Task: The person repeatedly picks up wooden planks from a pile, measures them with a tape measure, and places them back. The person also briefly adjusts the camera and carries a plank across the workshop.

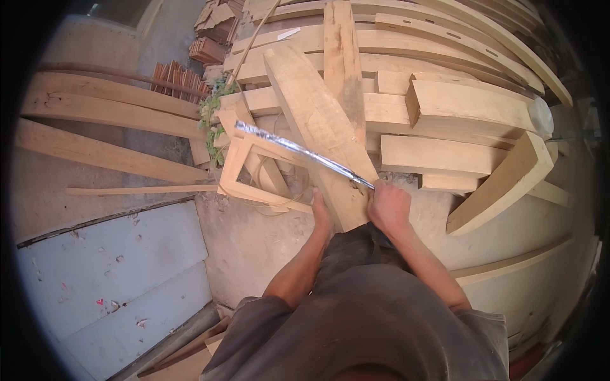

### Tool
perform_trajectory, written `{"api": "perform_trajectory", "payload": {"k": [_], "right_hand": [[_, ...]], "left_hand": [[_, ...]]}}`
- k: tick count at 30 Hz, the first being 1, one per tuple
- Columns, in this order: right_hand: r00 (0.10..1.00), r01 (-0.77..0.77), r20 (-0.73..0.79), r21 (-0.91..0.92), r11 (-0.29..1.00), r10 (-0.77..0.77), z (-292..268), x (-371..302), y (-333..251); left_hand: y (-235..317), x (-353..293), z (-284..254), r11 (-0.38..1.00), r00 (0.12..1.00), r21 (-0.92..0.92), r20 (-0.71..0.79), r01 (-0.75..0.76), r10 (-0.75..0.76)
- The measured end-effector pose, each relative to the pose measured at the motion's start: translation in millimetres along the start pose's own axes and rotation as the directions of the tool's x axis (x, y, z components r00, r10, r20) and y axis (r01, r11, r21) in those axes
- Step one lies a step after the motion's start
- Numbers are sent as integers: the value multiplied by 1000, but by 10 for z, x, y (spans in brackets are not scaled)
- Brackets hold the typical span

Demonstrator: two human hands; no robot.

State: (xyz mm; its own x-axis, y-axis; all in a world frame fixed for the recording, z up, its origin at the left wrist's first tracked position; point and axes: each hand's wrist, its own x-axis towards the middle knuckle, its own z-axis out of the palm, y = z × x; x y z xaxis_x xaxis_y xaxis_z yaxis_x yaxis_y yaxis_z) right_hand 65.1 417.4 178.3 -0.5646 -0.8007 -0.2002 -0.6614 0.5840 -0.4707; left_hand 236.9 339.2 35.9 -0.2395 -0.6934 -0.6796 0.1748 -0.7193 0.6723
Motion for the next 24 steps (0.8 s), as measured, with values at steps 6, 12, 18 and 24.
{"api": "perform_trajectory", "payload": {"k": [6,12,18,24], "right_hand": [[990,142,7,-106,984,-142,170,-130,-143],[973,229,5,-174,958,-231,208,-110,-168],[979,203,15,-142,969,-203,201,-100,-112],[991,121,-50,-55,991,-123,180,-98,-11]], "left_hand": [[-170,-58,-13,945,986,-286,91,161,-140],[-83,-122,69,878,966,-427,226,217,-129],[-346,130,-149,898,969,-400,228,182,-95],[-172,-31,45,939,983,-338,186,67,-3]]}}
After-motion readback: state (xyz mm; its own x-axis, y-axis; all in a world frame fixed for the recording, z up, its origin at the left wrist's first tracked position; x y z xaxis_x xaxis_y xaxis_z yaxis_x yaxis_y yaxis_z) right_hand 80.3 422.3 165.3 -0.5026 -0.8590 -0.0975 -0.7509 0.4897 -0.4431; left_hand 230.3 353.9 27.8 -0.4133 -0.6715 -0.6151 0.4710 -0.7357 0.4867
